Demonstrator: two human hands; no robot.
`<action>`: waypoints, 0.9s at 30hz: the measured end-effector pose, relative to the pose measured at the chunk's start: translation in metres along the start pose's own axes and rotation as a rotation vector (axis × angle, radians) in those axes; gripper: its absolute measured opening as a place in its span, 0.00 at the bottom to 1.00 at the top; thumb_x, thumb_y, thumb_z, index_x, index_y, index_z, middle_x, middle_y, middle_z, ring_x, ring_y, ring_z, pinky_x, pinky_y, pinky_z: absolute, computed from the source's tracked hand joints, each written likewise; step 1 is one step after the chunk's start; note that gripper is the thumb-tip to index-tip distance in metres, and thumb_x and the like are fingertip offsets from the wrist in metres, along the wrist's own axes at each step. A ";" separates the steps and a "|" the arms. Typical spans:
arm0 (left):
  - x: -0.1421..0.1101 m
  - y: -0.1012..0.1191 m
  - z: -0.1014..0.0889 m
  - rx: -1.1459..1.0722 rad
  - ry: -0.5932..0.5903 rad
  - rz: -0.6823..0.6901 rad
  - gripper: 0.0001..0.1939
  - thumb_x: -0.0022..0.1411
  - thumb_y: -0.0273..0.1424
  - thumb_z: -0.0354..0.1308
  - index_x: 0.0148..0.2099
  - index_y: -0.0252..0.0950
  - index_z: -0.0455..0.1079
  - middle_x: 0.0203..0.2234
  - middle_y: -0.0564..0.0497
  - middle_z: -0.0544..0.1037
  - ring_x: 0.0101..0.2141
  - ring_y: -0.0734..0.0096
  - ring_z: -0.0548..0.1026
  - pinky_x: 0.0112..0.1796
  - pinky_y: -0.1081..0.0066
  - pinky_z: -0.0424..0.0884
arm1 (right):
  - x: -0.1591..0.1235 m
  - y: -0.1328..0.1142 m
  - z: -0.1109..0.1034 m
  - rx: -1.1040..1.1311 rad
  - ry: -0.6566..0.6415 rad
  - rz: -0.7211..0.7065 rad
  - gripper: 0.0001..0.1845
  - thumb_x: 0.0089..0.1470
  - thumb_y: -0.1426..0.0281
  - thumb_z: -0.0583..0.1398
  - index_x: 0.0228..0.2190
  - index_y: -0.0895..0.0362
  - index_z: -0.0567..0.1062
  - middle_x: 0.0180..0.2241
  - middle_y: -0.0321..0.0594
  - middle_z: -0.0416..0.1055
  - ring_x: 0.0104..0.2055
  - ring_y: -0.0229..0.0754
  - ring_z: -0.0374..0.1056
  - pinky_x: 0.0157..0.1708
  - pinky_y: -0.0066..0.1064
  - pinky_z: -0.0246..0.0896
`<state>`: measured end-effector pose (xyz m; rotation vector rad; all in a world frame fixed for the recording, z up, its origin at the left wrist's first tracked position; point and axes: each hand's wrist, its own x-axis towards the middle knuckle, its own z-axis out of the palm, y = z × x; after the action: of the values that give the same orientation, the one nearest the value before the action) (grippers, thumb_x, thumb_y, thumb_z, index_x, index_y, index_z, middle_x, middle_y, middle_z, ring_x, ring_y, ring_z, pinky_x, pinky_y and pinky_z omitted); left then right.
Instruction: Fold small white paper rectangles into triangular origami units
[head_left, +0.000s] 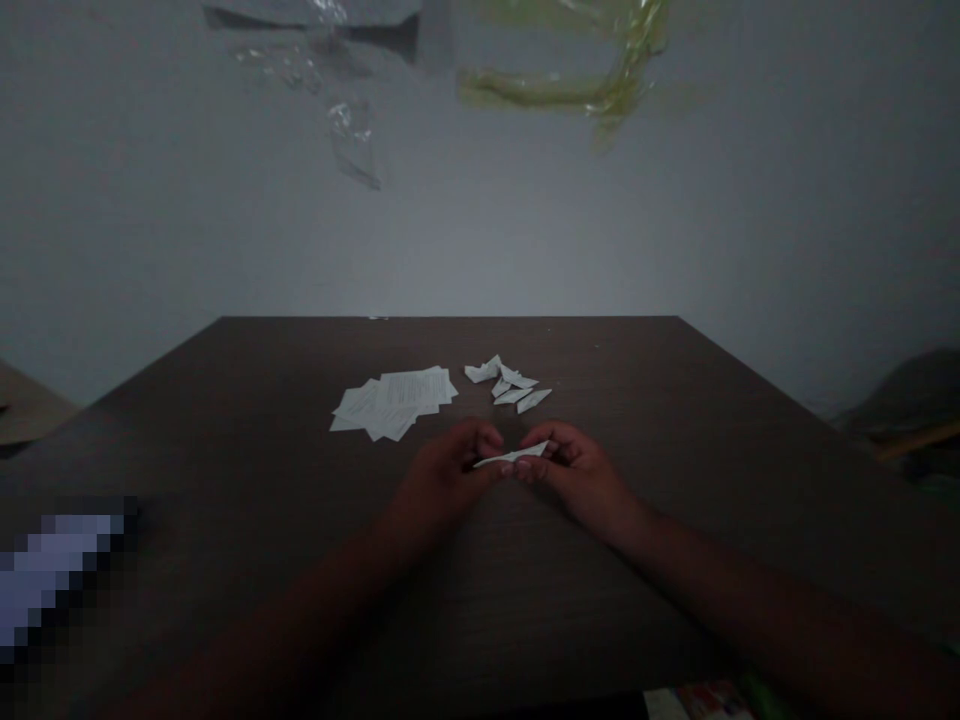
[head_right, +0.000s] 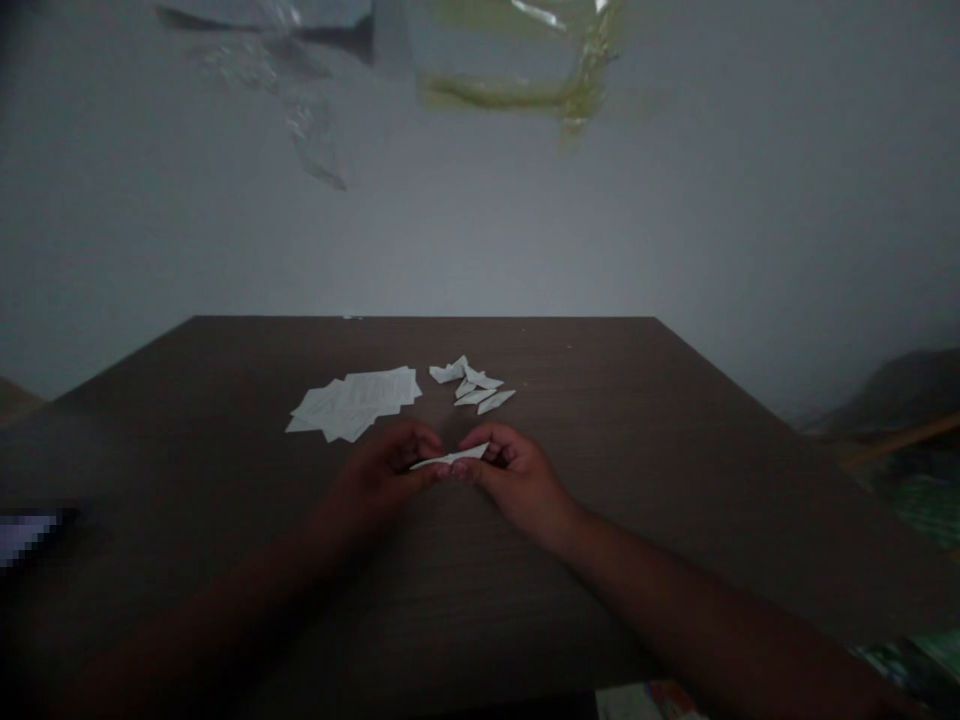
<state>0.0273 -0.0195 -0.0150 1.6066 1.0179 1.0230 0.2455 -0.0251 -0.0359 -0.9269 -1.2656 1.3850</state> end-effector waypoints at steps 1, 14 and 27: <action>0.001 -0.002 0.001 -0.084 -0.003 -0.066 0.15 0.60 0.40 0.75 0.45 0.42 0.77 0.35 0.53 0.84 0.40 0.59 0.84 0.42 0.63 0.78 | 0.001 0.000 0.000 0.013 0.003 0.002 0.20 0.50 0.59 0.82 0.36 0.51 0.81 0.28 0.32 0.78 0.30 0.40 0.72 0.32 0.32 0.65; 0.005 0.008 -0.008 0.071 -0.146 -0.189 0.13 0.60 0.38 0.68 0.46 0.42 0.81 0.39 0.51 0.87 0.42 0.56 0.84 0.43 0.62 0.77 | 0.007 0.002 -0.002 0.013 0.101 -0.035 0.22 0.47 0.58 0.82 0.38 0.50 0.81 0.29 0.32 0.77 0.31 0.42 0.73 0.33 0.34 0.67; 0.000 0.016 -0.001 0.069 -0.069 -0.131 0.17 0.66 0.48 0.67 0.34 0.39 0.79 0.25 0.56 0.74 0.30 0.67 0.71 0.35 0.68 0.66 | 0.007 0.001 0.004 0.268 0.029 0.053 0.25 0.43 0.61 0.86 0.37 0.50 0.82 0.28 0.30 0.79 0.32 0.40 0.76 0.38 0.33 0.73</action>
<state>0.0286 -0.0224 0.0007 1.5970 1.1066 0.8477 0.2403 -0.0193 -0.0353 -0.7965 -1.0101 1.5338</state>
